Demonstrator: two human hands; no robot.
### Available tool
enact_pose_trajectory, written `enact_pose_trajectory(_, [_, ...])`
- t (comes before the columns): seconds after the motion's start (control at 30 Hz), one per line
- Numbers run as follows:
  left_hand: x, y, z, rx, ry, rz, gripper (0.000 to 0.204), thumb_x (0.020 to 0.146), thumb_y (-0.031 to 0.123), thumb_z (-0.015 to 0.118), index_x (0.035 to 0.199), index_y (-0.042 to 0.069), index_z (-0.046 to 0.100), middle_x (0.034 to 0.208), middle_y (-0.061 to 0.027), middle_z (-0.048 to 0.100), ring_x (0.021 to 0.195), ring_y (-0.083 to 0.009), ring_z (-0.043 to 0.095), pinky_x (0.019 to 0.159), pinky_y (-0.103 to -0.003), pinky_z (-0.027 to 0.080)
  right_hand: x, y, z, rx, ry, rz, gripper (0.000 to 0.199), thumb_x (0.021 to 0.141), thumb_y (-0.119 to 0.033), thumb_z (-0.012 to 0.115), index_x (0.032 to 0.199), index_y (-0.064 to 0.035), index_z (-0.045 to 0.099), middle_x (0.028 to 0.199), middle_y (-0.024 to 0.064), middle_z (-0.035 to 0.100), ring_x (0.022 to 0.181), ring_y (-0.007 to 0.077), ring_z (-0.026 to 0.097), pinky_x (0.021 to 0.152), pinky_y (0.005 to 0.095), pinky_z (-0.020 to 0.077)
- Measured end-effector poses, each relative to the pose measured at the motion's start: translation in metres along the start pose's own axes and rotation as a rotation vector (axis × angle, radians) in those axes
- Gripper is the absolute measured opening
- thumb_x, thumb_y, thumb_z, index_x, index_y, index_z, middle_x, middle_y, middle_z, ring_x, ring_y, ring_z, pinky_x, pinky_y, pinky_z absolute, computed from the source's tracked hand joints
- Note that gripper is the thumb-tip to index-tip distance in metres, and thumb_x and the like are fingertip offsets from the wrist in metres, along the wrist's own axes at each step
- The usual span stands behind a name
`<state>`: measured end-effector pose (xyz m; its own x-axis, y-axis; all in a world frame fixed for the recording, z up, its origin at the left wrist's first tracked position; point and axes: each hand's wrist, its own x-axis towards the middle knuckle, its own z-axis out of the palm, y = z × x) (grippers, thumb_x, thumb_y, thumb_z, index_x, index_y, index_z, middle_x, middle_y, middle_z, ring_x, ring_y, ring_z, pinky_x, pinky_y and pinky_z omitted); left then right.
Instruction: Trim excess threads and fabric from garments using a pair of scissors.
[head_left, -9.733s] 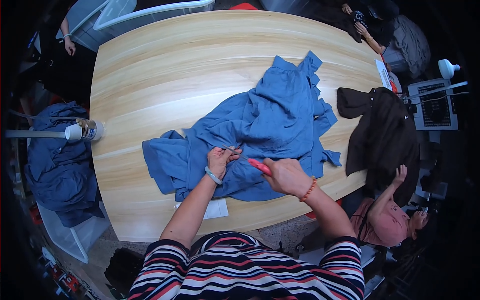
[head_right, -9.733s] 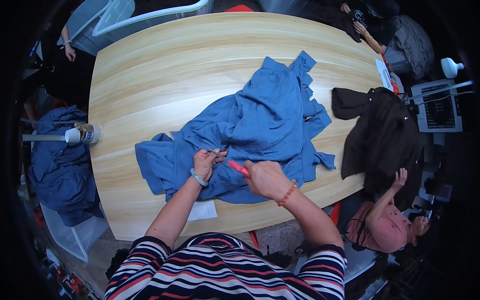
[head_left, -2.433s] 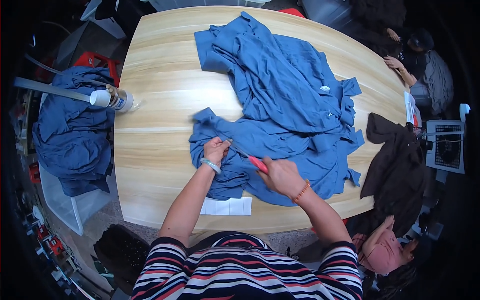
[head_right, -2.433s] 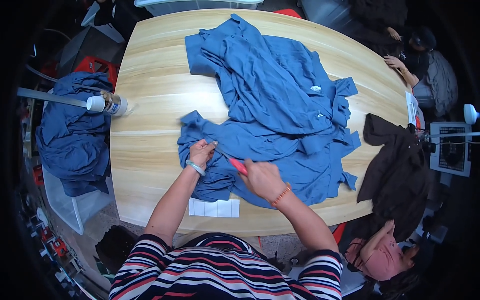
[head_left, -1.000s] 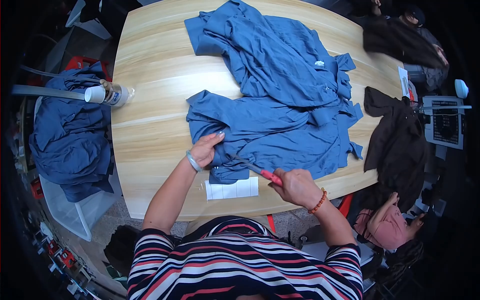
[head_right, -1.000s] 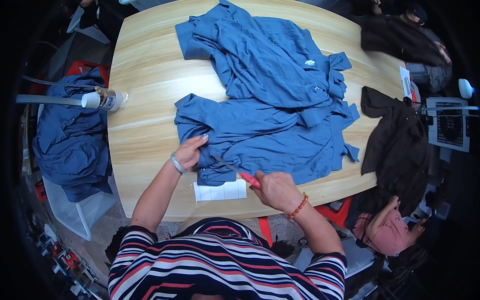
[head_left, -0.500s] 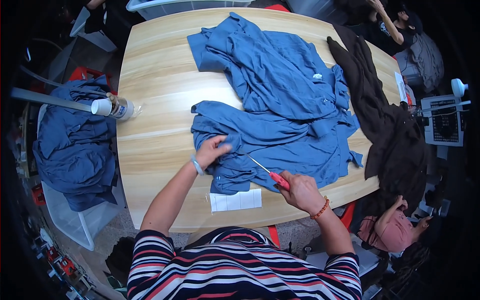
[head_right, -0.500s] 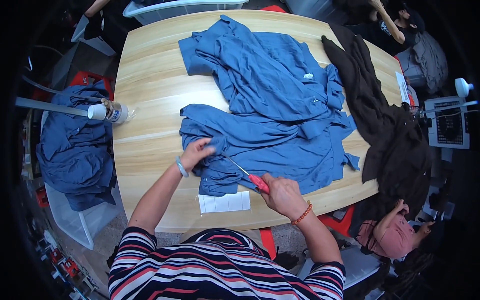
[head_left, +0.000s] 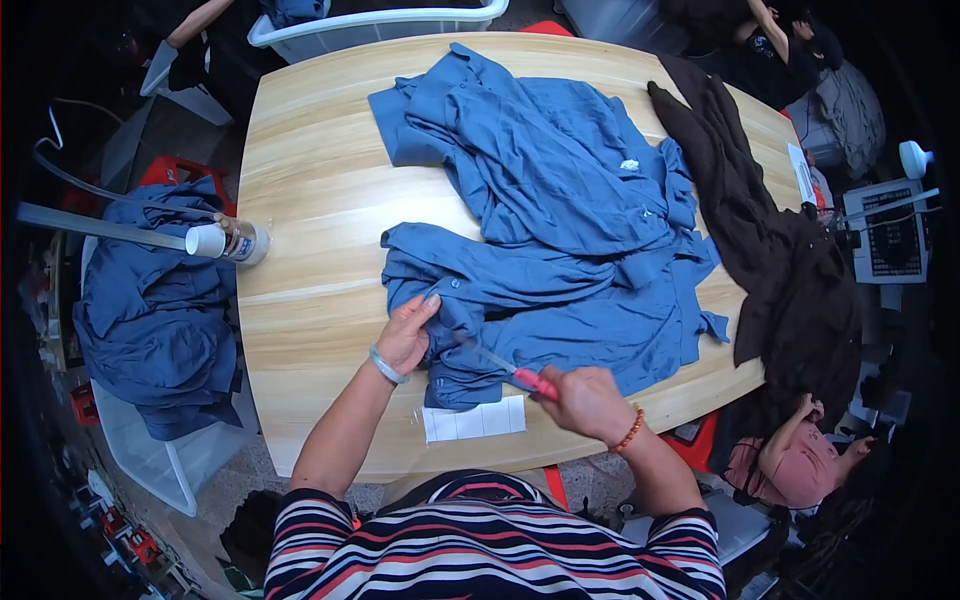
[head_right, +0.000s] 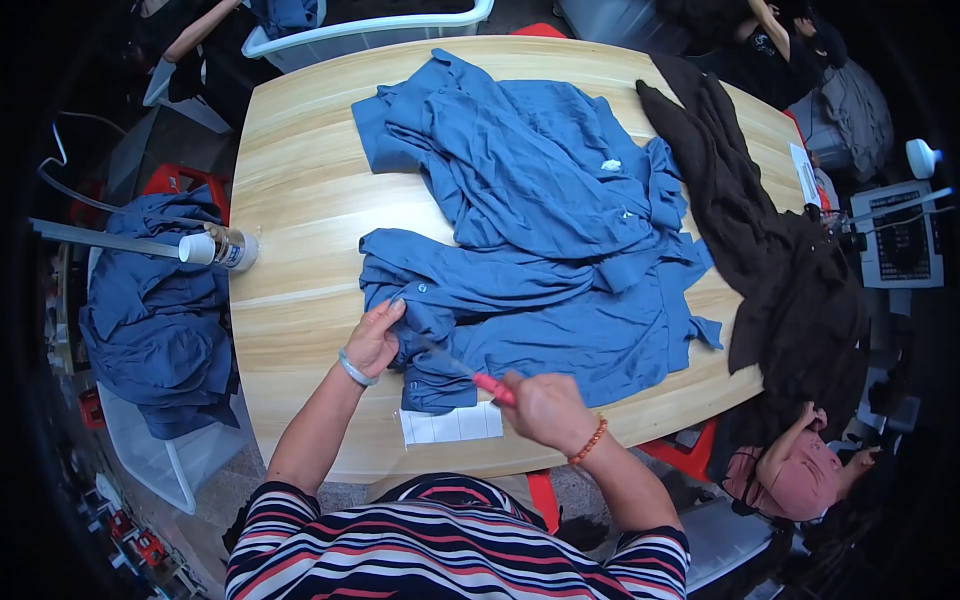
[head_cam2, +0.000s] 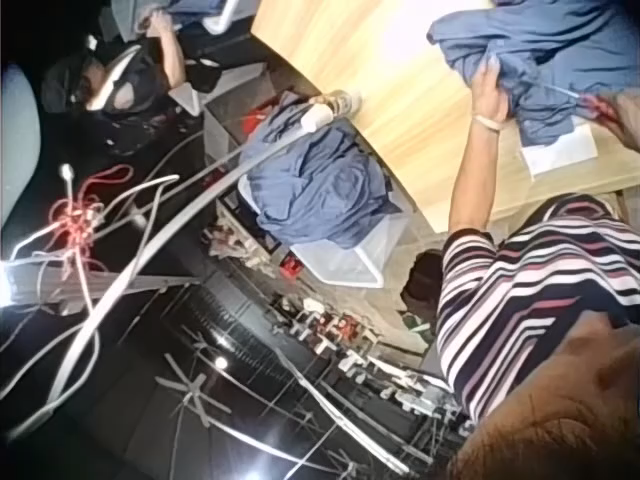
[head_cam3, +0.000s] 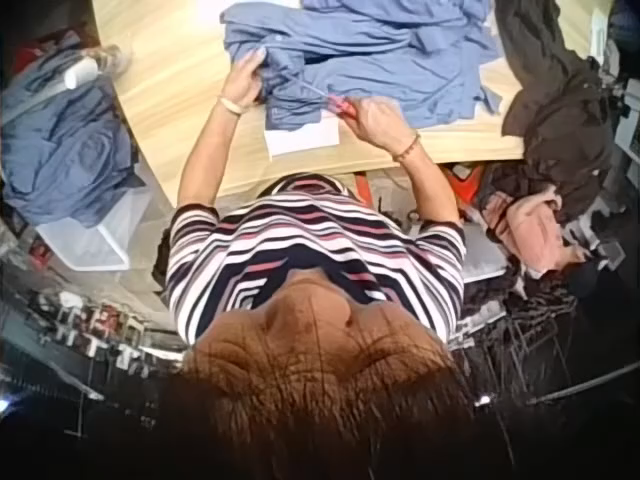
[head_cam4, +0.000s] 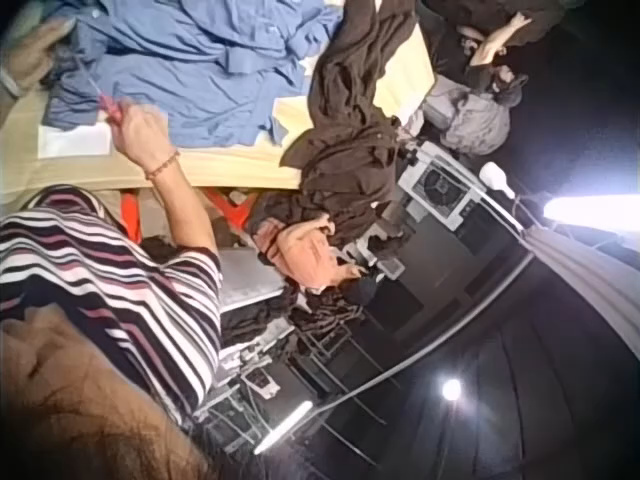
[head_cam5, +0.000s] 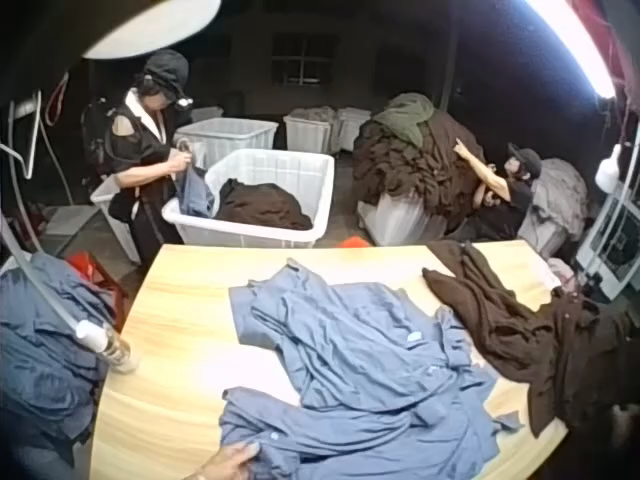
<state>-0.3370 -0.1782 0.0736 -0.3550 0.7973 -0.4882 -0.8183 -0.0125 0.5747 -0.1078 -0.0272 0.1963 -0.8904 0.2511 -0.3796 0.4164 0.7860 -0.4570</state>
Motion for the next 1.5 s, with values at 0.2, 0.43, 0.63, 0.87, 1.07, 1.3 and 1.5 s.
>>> enact_pose_trajectory(0.2, [0.012,0.006,-0.011,0.006,0.006,-0.079,0.031,0.098,0.027,0.052,0.117,0.003,0.058,0.115,-0.0086,0.063,0.1,-0.0191,0.062,0.092,-0.033,0.047,-0.001,0.008,-0.006,0.007,-0.08,-0.052,0.023,0.084,-0.029,0.062,0.088,-0.0066,0.059,0.059,0.0167,0.06,0.058,0.0358,0.063,0.053,0.0466,0.0484])
enact_pose_trajectory(0.43, [0.044,0.097,0.055,0.922,0.033,0.174,0.023,0.091,0.025,0.063,0.079,0.006,0.063,0.076,0.005,0.056,0.073,-0.0048,0.047,0.065,-0.025,0.042,0.012,0.05,0.009,0.04,-0.049,-0.024,0.02,0.081,-0.021,0.063,0.094,-0.0072,0.057,0.068,0.0177,0.063,0.068,0.0356,0.064,0.057,0.047,0.049])
enact_pose_trajectory(0.63, [0.114,0.229,0.19,1.118,0.267,1.07,0.034,0.091,0.018,0.062,0.106,-0.012,0.057,0.093,-0.0115,0.066,0.081,-0.0158,0.062,0.072,-0.026,0.048,0.035,0.084,-0.041,-0.036,0.227,0.134,0.022,0.082,-0.021,0.064,0.098,-0.0082,0.058,0.073,0.0182,0.063,0.071,0.0371,0.063,0.062,0.0471,0.0484])
enact_pose_trajectory(0.87, [0.031,0.04,0.079,1.801,-0.065,0.91,0.054,0.074,0.023,0.074,0.121,0.005,0.053,0.111,-0.0194,0.054,0.103,-0.0368,0.051,0.092,-0.044,0.041,-0.006,0.109,-0.014,0.062,0.188,0.174,0.021,0.078,-0.012,0.065,0.098,-0.0096,0.059,0.074,0.0173,0.062,0.073,0.0367,0.062,0.064,0.047,0.0486])
enact_pose_trajectory(1.07, [-0.028,-0.064,-0.031,1.614,0.031,0.321,0.049,0.074,0.01,0.072,0.117,0.003,0.051,0.104,-0.0166,0.054,0.1,-0.031,0.052,0.09,-0.038,0.043,0.004,0.132,0.055,0.155,0.284,0.16,0.022,0.077,-0.006,0.064,0.097,-0.0072,0.057,0.095,0.0156,0.062,0.081,0.0375,0.061,0.069,0.046,0.0487])
enact_pose_trajectory(1.3, [-0.045,-0.036,0.013,0.457,0.213,0.299,0.019,0.093,0.005,0.057,0.109,0.004,0.047,0.088,0.0009,0.055,0.083,-0.0053,0.052,0.074,-0.021,0.044,0.023,0.152,0.055,0.123,0.171,0.295,0.023,0.077,-0.007,0.063,0.099,-0.0085,0.057,0.089,0.019,0.062,0.084,0.0412,0.06,0.07,0.0475,0.0477])
enact_pose_trajectory(1.5, [-0.084,0.057,0.034,1.725,0.339,1.134,0.044,0.078,0.02,0.076,0.113,0.006,0.053,0.096,-0.0134,0.058,0.075,-0.0254,0.053,0.066,-0.033,0.043,0.007,0.156,0.046,0.093,0.278,0.318,0.017,0.079,-0.01,0.062,0.094,-0.0078,0.055,0.082,0.0196,0.061,0.081,0.0427,0.059,0.068,0.0491,0.0457])
